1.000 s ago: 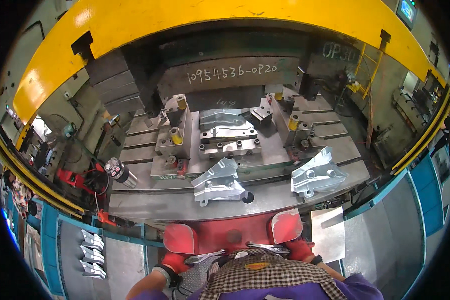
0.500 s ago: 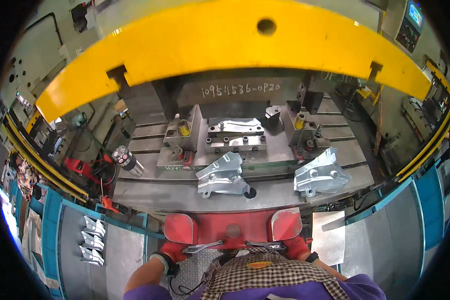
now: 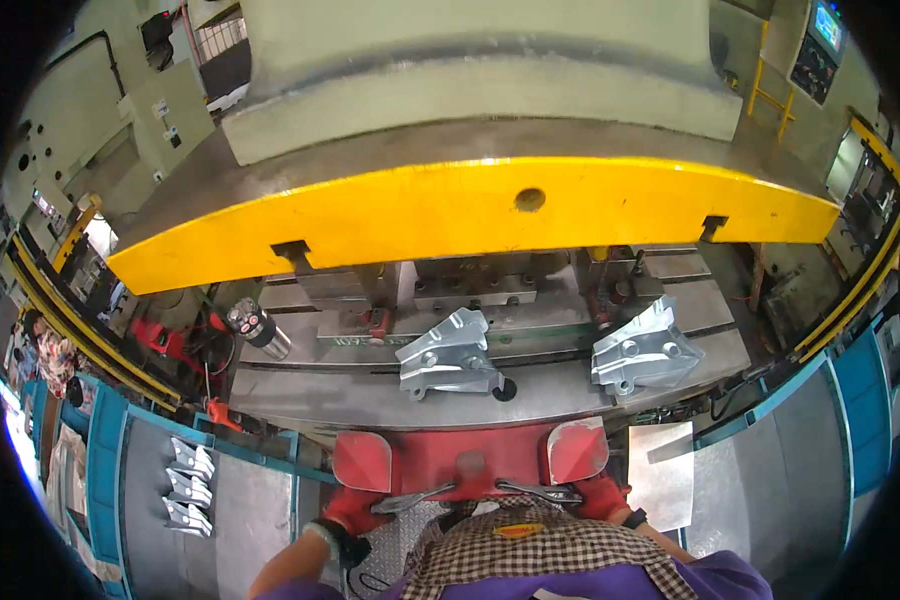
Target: Placing metal brackets into an industrial press, cycling the machine, and removing processed parts.
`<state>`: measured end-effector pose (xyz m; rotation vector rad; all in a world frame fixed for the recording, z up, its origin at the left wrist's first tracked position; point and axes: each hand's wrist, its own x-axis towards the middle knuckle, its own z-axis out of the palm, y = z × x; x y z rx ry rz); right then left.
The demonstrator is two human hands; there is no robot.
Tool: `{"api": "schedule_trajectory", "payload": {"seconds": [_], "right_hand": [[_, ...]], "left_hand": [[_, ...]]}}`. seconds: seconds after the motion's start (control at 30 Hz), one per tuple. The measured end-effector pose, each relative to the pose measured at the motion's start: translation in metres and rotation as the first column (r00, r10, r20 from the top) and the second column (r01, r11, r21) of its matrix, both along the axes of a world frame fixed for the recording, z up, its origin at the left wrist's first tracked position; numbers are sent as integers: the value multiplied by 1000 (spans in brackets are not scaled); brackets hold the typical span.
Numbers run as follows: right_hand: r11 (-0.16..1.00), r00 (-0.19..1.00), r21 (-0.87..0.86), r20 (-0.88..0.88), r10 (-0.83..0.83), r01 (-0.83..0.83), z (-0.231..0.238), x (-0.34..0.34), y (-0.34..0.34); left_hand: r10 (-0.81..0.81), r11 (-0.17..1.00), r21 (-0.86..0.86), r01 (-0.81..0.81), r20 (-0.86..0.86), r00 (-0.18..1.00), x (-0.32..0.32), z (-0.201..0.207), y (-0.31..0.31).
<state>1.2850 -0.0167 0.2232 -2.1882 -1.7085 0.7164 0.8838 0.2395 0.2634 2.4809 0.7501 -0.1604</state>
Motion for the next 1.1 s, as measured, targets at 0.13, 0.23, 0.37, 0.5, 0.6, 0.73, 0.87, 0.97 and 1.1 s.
{"api": "schedule_trajectory", "payload": {"seconds": [0.13,0.23,0.37,0.5,0.6,0.73,0.87,0.97,1.1], "right_hand": [[998,999,51,-11,-32,33,8,-4,-15],[987,912,-60,-377,-161,150,29,-16,-10],[940,795,-19,-527,-300,341,12,-19,-6],[848,466,-21,-828,-311,529,50,-26,10],[688,224,-39,-931,-289,725,48,-23,3],[576,88,-59,-971,-224,815,60,-2,0],[487,101,-76,-940,-327,870,52,56,-21],[532,141,-120,-895,-424,838,72,80,-14],[563,180,-110,-883,-434,819,67,96,-37]], "left_hand": [[203,837,-516,-186,-23,979,7,16,1],[88,953,-296,-71,45,995,55,20,70],[238,856,-502,122,592,770,170,29,176],[34,978,-207,34,316,948,249,76,251],[-30,998,67,6,364,931,274,71,258],[-145,985,159,74,505,851,280,51,267],[-38,989,-93,117,597,801,283,64,246],[519,382,-901,207,394,758,243,28,248],[489,612,-790,42,420,764,185,62,156]]}}
